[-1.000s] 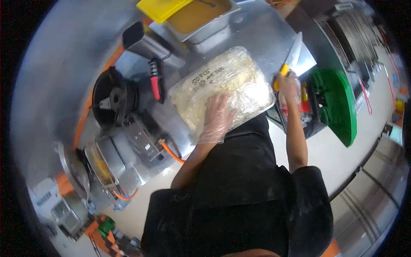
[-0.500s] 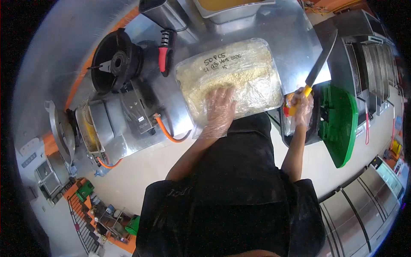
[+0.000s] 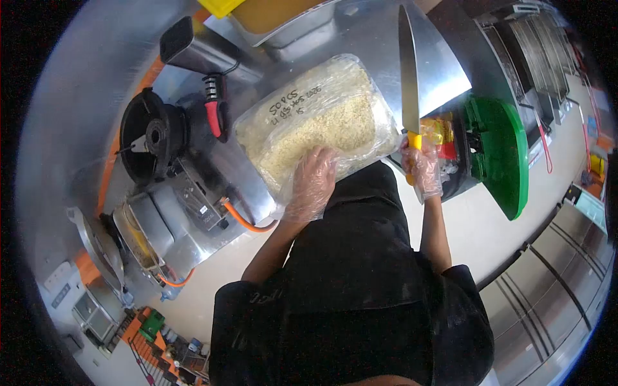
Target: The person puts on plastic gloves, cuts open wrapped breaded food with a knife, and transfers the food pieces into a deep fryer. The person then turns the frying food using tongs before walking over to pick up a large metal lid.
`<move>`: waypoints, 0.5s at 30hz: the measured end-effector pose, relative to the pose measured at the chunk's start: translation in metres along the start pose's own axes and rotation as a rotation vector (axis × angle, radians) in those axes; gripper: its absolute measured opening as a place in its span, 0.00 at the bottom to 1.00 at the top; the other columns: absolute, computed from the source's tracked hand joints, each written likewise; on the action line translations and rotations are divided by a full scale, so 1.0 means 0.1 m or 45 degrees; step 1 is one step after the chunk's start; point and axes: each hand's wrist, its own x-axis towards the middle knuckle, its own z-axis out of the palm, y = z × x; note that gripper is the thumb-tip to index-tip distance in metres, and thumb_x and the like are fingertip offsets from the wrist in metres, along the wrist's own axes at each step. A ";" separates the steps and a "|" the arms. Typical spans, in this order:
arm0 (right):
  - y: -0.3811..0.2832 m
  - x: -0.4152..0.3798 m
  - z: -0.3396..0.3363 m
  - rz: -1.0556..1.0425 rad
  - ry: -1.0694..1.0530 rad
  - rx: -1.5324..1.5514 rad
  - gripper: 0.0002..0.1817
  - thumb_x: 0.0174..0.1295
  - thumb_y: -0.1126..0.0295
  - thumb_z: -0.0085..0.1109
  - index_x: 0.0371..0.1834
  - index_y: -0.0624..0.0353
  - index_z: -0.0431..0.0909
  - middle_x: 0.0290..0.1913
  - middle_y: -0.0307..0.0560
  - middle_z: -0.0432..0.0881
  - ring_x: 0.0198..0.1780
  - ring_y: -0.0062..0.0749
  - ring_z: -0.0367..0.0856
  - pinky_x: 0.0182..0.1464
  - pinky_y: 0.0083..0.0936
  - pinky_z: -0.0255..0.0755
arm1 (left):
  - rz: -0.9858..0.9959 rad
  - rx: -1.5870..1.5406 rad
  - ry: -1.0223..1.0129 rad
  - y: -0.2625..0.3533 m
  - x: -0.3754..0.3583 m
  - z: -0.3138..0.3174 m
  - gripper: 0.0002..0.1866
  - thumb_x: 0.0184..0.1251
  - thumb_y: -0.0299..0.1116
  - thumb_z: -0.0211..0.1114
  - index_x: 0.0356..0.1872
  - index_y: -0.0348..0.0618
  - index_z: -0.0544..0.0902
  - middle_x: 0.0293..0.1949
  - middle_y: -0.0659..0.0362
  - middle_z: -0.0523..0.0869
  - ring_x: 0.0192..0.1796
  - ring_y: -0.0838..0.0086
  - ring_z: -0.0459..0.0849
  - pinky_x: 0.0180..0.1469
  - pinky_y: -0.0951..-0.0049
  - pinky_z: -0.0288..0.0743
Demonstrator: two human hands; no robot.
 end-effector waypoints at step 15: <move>0.10 -0.38 0.06 0.166 0.072 -0.192 0.21 0.78 0.49 0.53 0.36 0.57 0.76 0.19 0.35 0.71 0.18 0.19 0.68 0.18 0.19 0.60 | 0.352 0.204 -0.179 0.07 -0.17 0.20 0.15 0.64 0.40 0.70 0.50 0.51 0.86 0.42 0.63 0.85 0.36 0.65 0.87 0.37 0.62 0.82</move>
